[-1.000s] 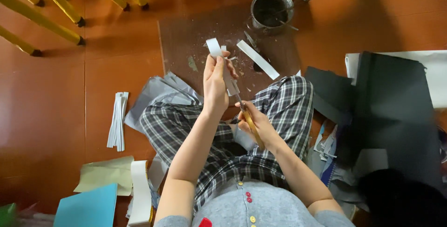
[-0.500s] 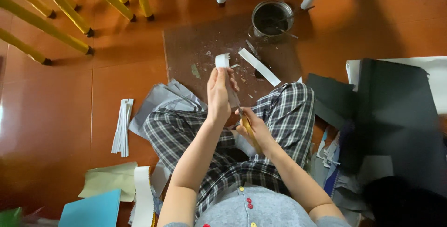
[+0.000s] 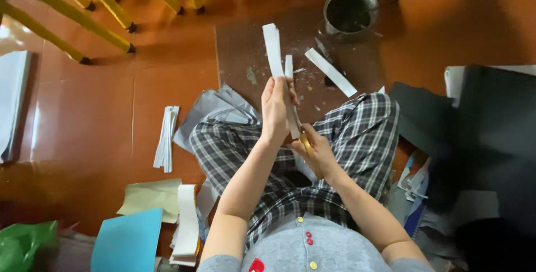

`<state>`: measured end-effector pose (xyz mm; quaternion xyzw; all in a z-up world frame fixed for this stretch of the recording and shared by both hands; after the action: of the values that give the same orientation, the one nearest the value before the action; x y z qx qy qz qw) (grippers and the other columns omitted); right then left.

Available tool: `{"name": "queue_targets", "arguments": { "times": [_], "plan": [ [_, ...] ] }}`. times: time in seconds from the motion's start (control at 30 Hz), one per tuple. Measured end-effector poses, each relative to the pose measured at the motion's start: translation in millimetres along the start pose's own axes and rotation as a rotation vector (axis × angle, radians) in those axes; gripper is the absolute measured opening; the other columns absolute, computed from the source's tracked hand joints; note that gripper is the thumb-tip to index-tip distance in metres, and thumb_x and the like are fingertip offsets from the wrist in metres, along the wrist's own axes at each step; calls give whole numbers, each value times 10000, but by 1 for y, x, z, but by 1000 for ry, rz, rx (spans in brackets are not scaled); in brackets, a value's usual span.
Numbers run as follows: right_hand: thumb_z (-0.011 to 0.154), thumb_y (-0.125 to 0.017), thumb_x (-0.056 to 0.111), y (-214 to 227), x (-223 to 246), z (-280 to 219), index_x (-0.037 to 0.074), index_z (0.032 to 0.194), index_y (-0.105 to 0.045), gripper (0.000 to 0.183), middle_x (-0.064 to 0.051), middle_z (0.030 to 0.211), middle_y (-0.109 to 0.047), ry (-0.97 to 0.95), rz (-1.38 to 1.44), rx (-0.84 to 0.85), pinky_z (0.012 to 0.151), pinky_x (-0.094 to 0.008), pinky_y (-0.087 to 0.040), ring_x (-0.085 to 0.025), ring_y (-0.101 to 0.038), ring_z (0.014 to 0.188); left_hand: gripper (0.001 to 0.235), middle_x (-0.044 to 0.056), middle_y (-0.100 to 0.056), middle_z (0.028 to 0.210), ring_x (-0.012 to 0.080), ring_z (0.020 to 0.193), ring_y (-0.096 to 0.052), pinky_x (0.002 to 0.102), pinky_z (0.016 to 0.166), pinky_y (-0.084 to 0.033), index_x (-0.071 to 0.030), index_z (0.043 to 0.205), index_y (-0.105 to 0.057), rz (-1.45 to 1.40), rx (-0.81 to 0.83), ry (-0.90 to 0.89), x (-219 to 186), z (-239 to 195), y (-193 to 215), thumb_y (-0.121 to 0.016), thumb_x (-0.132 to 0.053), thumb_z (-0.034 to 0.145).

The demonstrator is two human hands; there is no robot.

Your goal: Trimming the ends of white material strips using scissors while sitting on the floor.

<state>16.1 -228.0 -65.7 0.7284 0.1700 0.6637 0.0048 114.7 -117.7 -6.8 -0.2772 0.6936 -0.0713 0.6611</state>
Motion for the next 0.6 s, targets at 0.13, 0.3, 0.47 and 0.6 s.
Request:
{"name": "queue_targets", "arguments": {
  "times": [0.13, 0.3, 0.47, 0.6],
  "plan": [
    [787, -787, 349, -4, -29, -7, 206, 1181, -660, 439, -74, 628, -623, 73, 31, -73, 583, -323, -490, -171, -608, 598, 297, 59, -532, 631, 154, 461, -569, 240, 423, -439, -60, 929, -575, 82, -17, -99, -21, 6, 4, -423, -282, 1056],
    [809, -685, 503, 4, 26, -6, 171, 1166, -580, 499, -168, 763, -644, 67, -23, 44, 641, -410, -489, -325, -646, 692, 269, 59, -516, 662, 140, 478, -554, 245, 430, -472, -55, 934, -571, 52, -17, -95, -26, -3, 5, -406, -230, 1056],
    [852, -692, 428, -7, -17, -4, 179, 1071, -609, 342, -139, 666, -606, 86, -49, 8, 602, -380, -487, -304, -620, 603, 269, 44, -492, 648, 134, 469, -552, 241, 431, -463, -46, 958, -559, 94, -11, -114, -24, -6, 6, -399, -233, 1066],
    [803, -751, 453, -5, -19, -6, 182, 1094, -617, 419, -126, 680, -634, 88, -24, 29, 607, -358, -492, -257, -640, 627, 298, 51, -511, 675, 133, 488, -560, 240, 447, -484, -49, 949, -563, 59, -7, -160, -37, 2, 10, -383, -255, 1068]
  ]
}}
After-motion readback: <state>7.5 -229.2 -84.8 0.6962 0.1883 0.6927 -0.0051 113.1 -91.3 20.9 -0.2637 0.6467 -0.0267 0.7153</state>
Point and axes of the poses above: each hand's wrist, its own z-axis towards the middle knuckle, its own y-axis out of the back of the hand, x = y × z, the point moved 4 cm from there along z, towards the middle knuckle
